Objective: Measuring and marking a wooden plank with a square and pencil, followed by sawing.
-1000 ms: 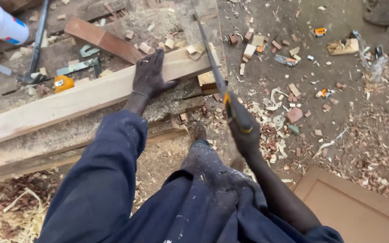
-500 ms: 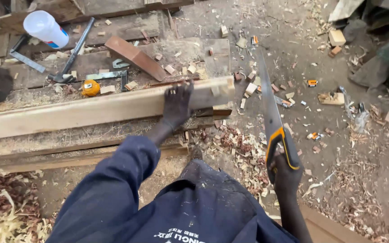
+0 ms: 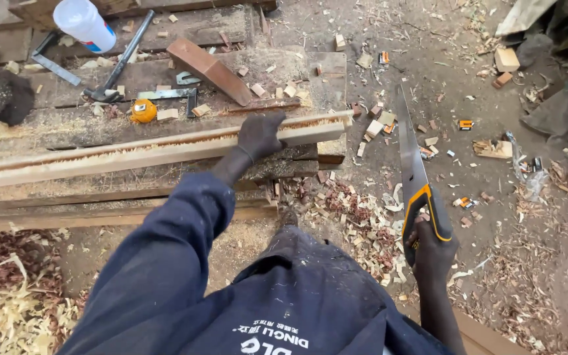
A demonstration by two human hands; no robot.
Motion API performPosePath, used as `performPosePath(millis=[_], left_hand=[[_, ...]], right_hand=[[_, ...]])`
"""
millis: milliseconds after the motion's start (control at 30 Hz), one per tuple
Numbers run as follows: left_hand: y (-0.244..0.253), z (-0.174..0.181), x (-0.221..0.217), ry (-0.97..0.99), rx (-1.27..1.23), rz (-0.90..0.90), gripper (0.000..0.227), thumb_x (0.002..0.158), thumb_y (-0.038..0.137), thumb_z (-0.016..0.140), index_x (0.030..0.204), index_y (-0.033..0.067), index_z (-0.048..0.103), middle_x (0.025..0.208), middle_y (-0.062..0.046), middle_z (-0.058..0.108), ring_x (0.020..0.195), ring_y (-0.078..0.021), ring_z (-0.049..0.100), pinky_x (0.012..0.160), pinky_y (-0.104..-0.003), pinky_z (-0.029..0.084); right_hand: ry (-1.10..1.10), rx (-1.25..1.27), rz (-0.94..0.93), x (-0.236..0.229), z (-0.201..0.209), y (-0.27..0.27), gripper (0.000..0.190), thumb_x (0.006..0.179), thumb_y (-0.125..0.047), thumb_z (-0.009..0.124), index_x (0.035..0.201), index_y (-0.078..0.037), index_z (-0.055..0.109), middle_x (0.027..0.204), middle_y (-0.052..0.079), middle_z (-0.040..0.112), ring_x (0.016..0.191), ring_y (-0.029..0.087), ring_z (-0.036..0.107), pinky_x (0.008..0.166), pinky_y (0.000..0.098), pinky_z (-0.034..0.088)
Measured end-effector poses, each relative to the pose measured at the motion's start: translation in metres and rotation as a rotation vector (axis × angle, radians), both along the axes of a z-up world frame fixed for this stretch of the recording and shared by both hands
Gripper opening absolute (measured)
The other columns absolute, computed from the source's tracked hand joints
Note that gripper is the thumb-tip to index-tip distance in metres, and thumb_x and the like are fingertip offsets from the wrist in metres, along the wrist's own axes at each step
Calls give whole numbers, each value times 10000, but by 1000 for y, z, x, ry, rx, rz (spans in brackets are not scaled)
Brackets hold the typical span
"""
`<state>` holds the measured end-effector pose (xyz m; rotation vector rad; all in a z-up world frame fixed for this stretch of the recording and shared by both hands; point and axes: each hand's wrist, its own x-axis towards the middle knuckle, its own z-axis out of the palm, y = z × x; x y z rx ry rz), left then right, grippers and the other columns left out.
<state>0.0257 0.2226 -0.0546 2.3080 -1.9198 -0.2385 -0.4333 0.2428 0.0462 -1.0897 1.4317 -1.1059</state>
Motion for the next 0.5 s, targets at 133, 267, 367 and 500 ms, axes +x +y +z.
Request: performPosePath(millis=[133, 267, 367, 500], left_hand=[[48, -6, -46, -158, -219, -46, 486, 728, 178, 613, 1213, 183, 627, 989, -66, 725, 895, -303, 732, 792, -456, 533], [67, -71, -63, -318, -442, -71, 665, 688, 250, 689, 1347, 201, 614, 1359, -28, 644, 1265, -245, 589, 953, -404, 499], [87, -26, -94, -249, -525, -15, 706, 795, 739, 668, 1258, 207, 653, 1380, -6, 627, 1310, -225, 540, 1016, -414, 425], [48, -23, -94, -32, -394, 150, 589, 921, 667, 563, 1270, 201, 651, 1198, -68, 686, 1182, -330, 636, 1010, -552, 470]], right_hand=[[-52, -3, 19, -2, -12, 9, 248, 876, -51, 683, 649, -28, 586, 465, 126, 474, 409, 194, 521, 465, 299, 421], [-97, 40, 51, -2, -34, 9, 234, 890, -29, 685, 696, -33, 555, 486, 131, 477, 408, 196, 526, 432, 309, 425], [-67, 8, 130, -7, -38, 7, 240, 905, 1, 679, 714, -38, 539, 497, 129, 490, 408, 204, 534, 461, 308, 441], [-94, 50, 101, -3, -31, 7, 252, 902, -31, 700, 696, -27, 555, 493, 135, 478, 410, 196, 525, 451, 308, 443]])
